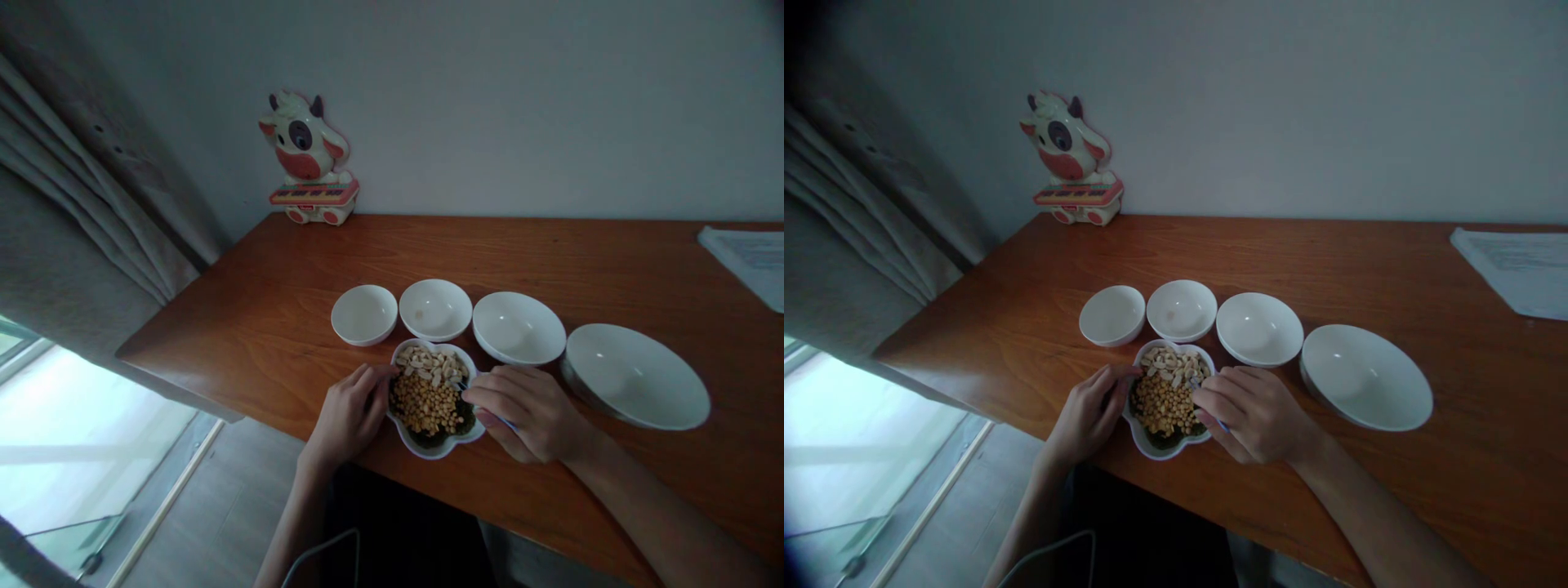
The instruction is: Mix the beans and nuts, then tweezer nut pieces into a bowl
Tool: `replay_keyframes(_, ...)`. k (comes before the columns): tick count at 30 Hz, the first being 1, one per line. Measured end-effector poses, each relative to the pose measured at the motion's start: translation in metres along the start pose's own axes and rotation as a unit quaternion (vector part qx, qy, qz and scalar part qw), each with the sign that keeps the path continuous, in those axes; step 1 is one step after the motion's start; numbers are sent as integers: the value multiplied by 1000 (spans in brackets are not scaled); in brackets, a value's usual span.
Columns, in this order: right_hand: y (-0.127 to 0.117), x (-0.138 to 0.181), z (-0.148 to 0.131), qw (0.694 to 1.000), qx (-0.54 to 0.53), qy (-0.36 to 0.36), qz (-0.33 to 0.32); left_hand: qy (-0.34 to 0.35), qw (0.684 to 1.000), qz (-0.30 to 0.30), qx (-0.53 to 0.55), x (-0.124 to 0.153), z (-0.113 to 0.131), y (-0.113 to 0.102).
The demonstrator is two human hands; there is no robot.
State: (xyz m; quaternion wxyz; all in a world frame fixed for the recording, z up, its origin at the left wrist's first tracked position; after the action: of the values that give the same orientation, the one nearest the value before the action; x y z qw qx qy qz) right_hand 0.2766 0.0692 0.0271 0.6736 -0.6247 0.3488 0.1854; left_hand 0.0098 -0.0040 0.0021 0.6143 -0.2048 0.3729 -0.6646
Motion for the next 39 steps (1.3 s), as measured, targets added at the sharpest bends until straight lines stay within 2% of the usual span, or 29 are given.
replay_keyframes(5, -1, -1, 1, 1000, 19, -17, -12, 3, 1000, -4, 0, 0, 0, -1)
replay_keyframes(30, 6, -1, 3, 999, 32, 11, -21, 0, 1000, -13, 18, 0, -1, -2)
replay_keyframes(39, 9, 10, 5, 998, -20, 49, 30, 3, 1000, -10, 21, -2, 1, -4)
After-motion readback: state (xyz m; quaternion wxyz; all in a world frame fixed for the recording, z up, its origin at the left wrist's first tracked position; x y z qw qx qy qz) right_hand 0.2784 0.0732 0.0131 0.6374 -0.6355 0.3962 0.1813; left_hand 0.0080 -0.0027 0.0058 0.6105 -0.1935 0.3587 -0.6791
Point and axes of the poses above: each hand's wrist, its own x-axis away from the middle knuckle, its own y-axis out of the palm, z = x × y, the point moved 1 cm from there along -x, towards the middle knuckle, and after that the axes turned 1 degree about -z, right-handed, at the moved point
